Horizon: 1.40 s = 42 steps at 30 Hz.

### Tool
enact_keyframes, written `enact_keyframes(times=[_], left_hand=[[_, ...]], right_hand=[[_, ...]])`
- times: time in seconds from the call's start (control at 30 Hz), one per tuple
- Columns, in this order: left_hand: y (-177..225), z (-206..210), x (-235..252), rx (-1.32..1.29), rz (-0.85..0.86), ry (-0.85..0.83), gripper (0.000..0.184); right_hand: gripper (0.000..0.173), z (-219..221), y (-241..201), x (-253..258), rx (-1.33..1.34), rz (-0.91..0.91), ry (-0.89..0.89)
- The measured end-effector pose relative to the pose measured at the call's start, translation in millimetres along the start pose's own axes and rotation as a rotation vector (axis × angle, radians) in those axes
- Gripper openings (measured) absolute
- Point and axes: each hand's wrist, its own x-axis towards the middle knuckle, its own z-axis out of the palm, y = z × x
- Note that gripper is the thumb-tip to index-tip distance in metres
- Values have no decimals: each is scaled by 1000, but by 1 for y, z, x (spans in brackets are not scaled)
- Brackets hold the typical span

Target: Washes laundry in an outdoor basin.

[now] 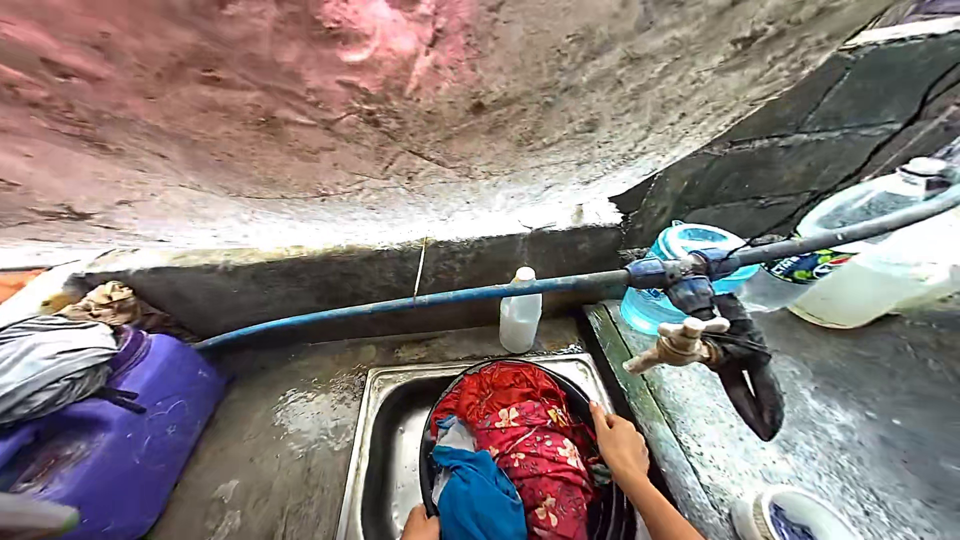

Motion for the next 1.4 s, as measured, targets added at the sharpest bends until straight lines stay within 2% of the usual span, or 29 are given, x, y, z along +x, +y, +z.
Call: enact_keyframes(times=[0.13, 0.23, 0.27, 0.3, 0.33, 0.37, 0.4, 0.47, 0.53, 0.6, 0.63, 0.73, 0.83, 0.93, 1.0, 1.03, 1.1, 1.2, 1.27, 1.3, 1.4], left_hand=[[4, 4, -2, -6, -7, 28, 24], [7, 7, -11, 4, 5, 40, 28], [7, 9, -13, 11, 7, 45, 29], [5, 13, -15, 15, 8, 51, 32], [4, 18, -17, 14, 14, 63, 33], [6, 23, -19, 26, 26, 69, 34], [4, 29, -21, 57, 38, 67, 35], [-2, 35, -26, 244, 69, 47, 38], [0, 35, -28, 591, 72, 48, 46], [8, 31, -32, 827, 40, 33, 57], [10, 28, -32, 898, 38, 16, 63], [26, 11, -37, 1109, 62, -81, 72], [82, 18, -83, 1292, 164, -32, 54], [141, 54, -119, 1228, 482, 0, 41], [174, 93, -122, 1191, 675, -95, 41], [189, 114, -118, 1188, 735, -148, 42], [214, 152, -107, 1156, 795, -214, 42], [242, 183, -90, 800, 768, -272, 46], [260, 195, -87, 581, 667, -281, 51], [267, 199, -83, 572, 669, -284, 51], [280, 201, -95, 774, 770, -284, 44]], right_hand=[[52, -45, -25, -16, -459, -111, -317], [46, -93, -63, -78, -535, -422, -319], [44, -108, -69, -103, -467, -575, -237], [40, -119, -69, -124, -355, -771, -47], [35, -125, -66, -137, -211, -1008, 266], [31, -137, -70, -144, -84, -1164, 552], [29, -154, -76, -151, -1, -1237, 735], [33, -185, -88, -154, 32, -1241, 864], [50, -197, -100, -140, -48, -1125, 812], [63, -187, -108, -119, -106, -1028, 682], [62, -178, -111, -109, -111, -1018, 644], [36, -162, -113, -90, -66, -1099, 694], [38, -172, -113, -89, 46, -1208, 540], [49, -185, -108, -85, 111, -1296, 380], [53, -194, -101, -87, 104, -1351, 339], [52, -197, -96, -90, 99, -1402, 376], [43, -200, -83, -103, 107, -1527, 529], [31, -188, -48, -125, 193, -1621, 624], [26, -165, -15, -126, 238, -1560, 568], [26, -149, 1, -122, 243, -1486, 515], [26, -113, 32, -101, 208, -1166, 269]])
